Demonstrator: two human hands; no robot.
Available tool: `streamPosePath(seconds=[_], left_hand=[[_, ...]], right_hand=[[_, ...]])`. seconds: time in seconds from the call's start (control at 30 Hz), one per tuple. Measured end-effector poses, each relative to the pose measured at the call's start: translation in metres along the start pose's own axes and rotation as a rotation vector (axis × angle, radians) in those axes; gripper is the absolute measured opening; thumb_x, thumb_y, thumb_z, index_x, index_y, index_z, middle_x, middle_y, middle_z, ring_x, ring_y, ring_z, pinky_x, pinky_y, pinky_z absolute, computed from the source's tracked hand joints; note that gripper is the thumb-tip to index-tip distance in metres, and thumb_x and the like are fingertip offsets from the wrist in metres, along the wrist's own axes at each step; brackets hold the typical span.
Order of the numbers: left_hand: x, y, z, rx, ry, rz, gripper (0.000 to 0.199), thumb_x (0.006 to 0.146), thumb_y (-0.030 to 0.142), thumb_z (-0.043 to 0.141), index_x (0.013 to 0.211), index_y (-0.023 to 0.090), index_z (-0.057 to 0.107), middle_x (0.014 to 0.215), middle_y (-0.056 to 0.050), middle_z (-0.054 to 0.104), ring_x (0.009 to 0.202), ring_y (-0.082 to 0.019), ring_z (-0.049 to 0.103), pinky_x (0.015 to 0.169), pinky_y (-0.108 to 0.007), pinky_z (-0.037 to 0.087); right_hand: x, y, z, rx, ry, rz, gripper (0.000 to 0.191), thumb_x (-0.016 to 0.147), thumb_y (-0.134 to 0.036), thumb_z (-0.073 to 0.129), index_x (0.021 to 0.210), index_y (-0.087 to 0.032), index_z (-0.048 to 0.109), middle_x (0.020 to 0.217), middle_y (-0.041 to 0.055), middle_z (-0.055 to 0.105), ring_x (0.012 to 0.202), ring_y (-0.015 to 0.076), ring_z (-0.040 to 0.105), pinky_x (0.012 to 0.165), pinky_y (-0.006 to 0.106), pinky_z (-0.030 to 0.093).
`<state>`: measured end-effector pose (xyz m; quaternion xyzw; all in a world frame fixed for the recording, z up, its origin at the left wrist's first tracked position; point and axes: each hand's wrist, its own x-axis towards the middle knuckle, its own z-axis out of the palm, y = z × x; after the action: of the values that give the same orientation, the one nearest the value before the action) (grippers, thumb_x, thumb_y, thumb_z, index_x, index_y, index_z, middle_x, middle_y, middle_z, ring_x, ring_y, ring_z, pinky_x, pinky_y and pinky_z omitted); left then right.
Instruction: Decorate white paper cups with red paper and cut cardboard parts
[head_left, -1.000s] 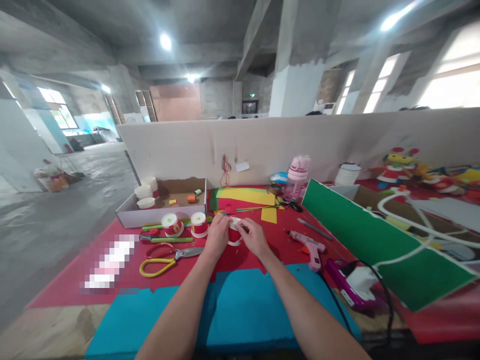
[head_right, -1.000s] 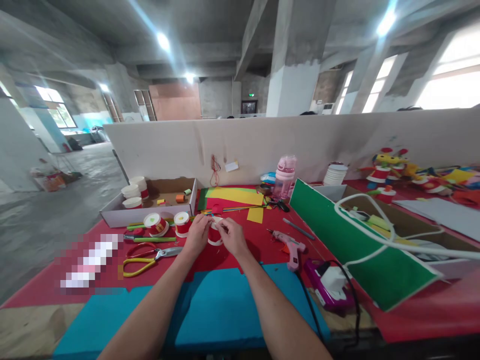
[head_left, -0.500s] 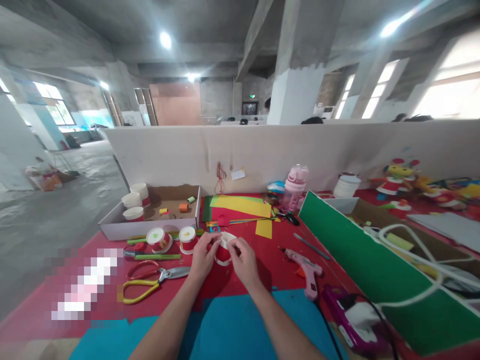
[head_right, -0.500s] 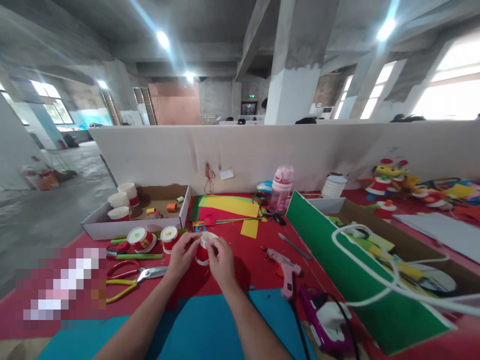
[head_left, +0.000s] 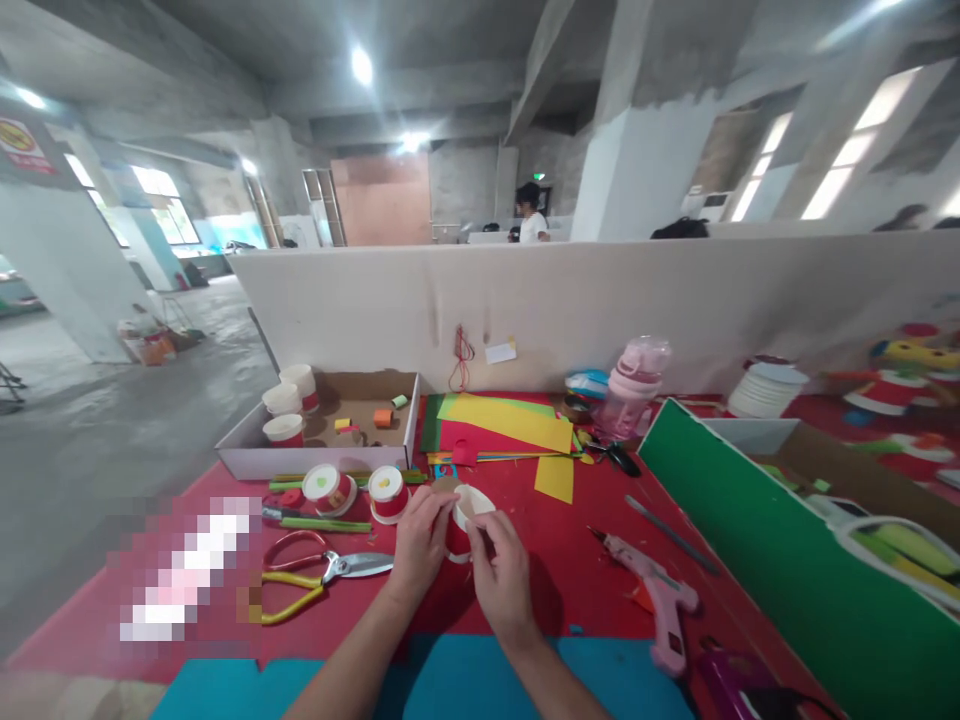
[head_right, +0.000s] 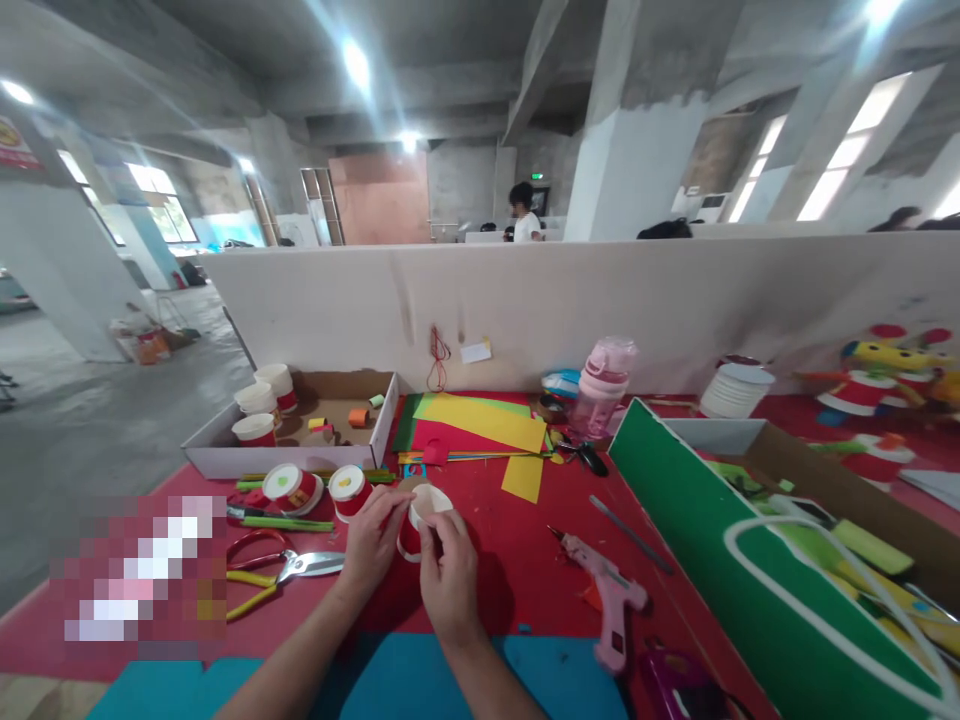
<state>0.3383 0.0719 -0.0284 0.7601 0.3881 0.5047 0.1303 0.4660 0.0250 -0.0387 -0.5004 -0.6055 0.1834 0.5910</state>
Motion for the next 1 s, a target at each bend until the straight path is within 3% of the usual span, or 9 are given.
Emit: streamPosePath(seconds=[0.27, 0.43, 0.57, 0.67, 0.77, 0.83, 1.0], left_hand=[[-0.003, 0.001, 0.003, -0.089, 0.0, 0.006, 0.026, 0.092, 0.021, 0.043, 0.109, 0.022, 0.063, 0.095, -0.007, 0.062, 0.091, -0.018, 0.059, 0.081, -0.032, 0.05], [-0.004, 0.006, 0.002, -0.092, 0.039, -0.016, 0.029, 0.093, 0.022, 0.04, 0.116, 0.022, 0.058, 0.111, -0.009, 0.059, 0.107, -0.02, 0.054, 0.096, -0.038, 0.044], [-0.003, -0.003, 0.008, -0.12, 0.082, -0.112, 0.034, 0.092, 0.031, 0.043, 0.125, 0.022, 0.052, 0.121, -0.011, 0.056, 0.117, -0.022, 0.05, 0.102, -0.041, 0.04], [0.0, -0.009, 0.011, -0.283, 0.063, -0.227, 0.041, 0.093, 0.037, 0.042, 0.13, 0.022, 0.046, 0.129, -0.011, 0.054, 0.121, -0.021, 0.05, 0.099, -0.037, 0.042], [0.003, -0.009, 0.009, -0.49, 0.037, -0.331, 0.044, 0.091, 0.041, 0.044, 0.13, 0.021, 0.045, 0.128, -0.01, 0.055, 0.115, -0.02, 0.055, 0.092, -0.032, 0.047], [0.004, -0.007, 0.007, -0.605, 0.035, -0.366, 0.049, 0.085, 0.042, 0.055, 0.128, 0.021, 0.046, 0.123, -0.009, 0.058, 0.106, -0.021, 0.059, 0.087, -0.031, 0.049], [0.005, -0.002, 0.001, -0.755, -0.037, -0.4, 0.059, 0.066, 0.035, 0.075, 0.119, 0.02, 0.053, 0.106, -0.008, 0.064, 0.087, -0.02, 0.063, 0.077, -0.03, 0.05]], right_hand=[[0.007, 0.001, -0.005, -0.079, 0.019, -0.008, 0.019, 0.092, -0.032, 0.045, 0.081, -0.022, 0.058, 0.082, 0.0068, 0.058, 0.077, 0.0213, 0.056, 0.068, 0.031, 0.046], [0.014, 0.002, -0.007, -0.033, 0.063, -0.004, 0.021, 0.092, -0.035, 0.044, 0.081, -0.021, 0.055, 0.081, 0.0053, 0.056, 0.077, 0.0197, 0.055, 0.069, 0.03, 0.044], [0.018, 0.007, -0.006, 0.169, 0.024, 0.111, 0.027, 0.093, -0.041, 0.04, 0.079, -0.021, 0.051, 0.073, 0.002, 0.054, 0.066, 0.0168, 0.053, 0.06, 0.026, 0.044], [0.021, 0.009, -0.008, 0.214, -0.032, 0.088, 0.027, 0.092, -0.042, 0.042, 0.081, -0.02, 0.053, 0.077, 0.0022, 0.055, 0.071, 0.0167, 0.053, 0.065, 0.026, 0.045], [0.023, 0.008, -0.015, 0.2, -0.105, 0.034, 0.027, 0.091, -0.042, 0.044, 0.082, -0.019, 0.056, 0.082, 0.0036, 0.057, 0.078, 0.0177, 0.053, 0.07, 0.026, 0.044], [0.024, 0.005, -0.019, 0.23, -0.152, 0.051, 0.027, 0.089, -0.042, 0.047, 0.086, -0.019, 0.058, 0.083, 0.0034, 0.058, 0.077, 0.0172, 0.054, 0.068, 0.025, 0.044], [0.026, 0.002, -0.024, 0.235, -0.155, 0.147, 0.027, 0.087, -0.046, 0.05, 0.086, -0.02, 0.059, 0.059, -0.0038, 0.051, 0.049, 0.0112, 0.045, 0.048, 0.022, 0.035]])
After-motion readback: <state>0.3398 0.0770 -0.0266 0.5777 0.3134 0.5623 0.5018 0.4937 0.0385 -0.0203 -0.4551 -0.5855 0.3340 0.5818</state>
